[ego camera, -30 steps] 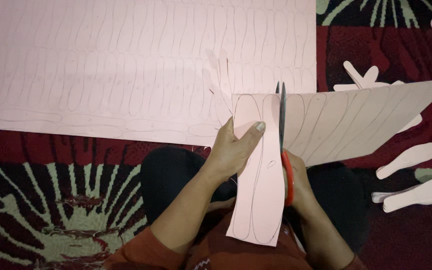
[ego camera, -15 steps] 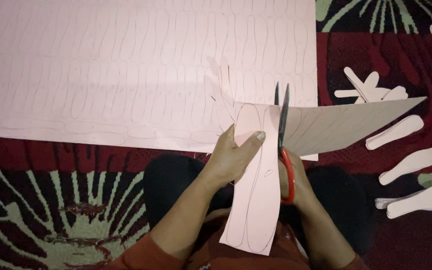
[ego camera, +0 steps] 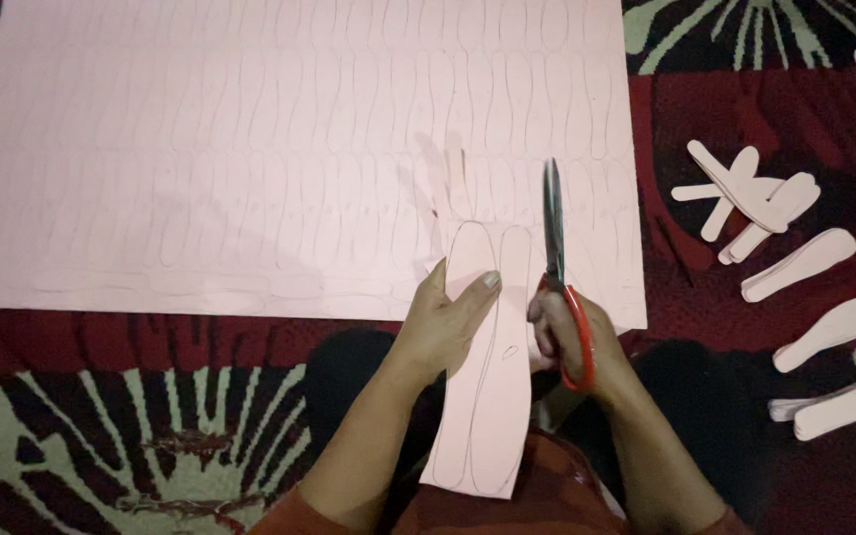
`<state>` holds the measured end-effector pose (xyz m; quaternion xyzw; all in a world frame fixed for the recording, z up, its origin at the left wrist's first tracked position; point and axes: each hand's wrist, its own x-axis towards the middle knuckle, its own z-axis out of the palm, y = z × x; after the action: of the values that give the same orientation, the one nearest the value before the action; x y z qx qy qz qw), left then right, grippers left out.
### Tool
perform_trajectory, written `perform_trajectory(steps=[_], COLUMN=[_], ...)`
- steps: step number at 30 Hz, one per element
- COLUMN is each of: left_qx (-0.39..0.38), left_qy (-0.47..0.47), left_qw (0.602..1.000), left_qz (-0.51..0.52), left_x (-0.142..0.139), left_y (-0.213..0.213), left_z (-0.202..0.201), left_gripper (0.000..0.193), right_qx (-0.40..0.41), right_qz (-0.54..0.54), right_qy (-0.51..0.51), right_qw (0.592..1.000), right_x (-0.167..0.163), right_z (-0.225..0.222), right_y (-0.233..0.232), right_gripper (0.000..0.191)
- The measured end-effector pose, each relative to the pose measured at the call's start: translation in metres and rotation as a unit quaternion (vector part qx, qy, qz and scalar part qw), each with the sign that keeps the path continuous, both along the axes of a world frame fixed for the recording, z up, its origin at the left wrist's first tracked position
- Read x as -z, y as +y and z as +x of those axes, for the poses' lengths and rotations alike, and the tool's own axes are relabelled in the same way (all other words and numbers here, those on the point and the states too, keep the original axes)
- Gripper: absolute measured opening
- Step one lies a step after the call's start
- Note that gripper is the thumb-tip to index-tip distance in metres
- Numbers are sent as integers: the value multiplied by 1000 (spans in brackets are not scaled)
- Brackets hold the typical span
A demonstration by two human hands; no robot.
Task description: The person uses scissors to cut out elongated, curved shapes from a large sheet of light pink paper. The person holds the paper with one hand and cuts along pre-drawn outlines with the other, producing multiple identical pieces.
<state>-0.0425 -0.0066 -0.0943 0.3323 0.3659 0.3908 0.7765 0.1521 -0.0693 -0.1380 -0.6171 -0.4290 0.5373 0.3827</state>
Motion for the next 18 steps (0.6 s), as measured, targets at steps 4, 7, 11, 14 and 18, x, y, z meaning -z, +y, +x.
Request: perform_trajectory(steps=[4,7,11,14,18], left_qx=[5,24,39,48,70], left_qy=[-2,30,-16,-25,-82], left_qw=[1000,999,999,998,994], left_qz=[-12,-12,-4,22,21], left_x=[3,1,-5,-8,-10], left_y=[1,0,-3,-4,-7], left_z=[-17,-28,-37,-43,-47], left_gripper=[37,39,43,43,43], right_qx=[-73,-122,-146,-162,-158], right_qz=[40,31,39,67,81], right_qy=[36,-11,-35,-49,4], right_qw=[996,992,988,983,984], right_x=[-3,-19,-39,-45,-39], right_z=[-8,-19,-30,-31,-30], right_y=[-2,-4,-3,-4,-13], right_gripper=[41,47,53,57,67])
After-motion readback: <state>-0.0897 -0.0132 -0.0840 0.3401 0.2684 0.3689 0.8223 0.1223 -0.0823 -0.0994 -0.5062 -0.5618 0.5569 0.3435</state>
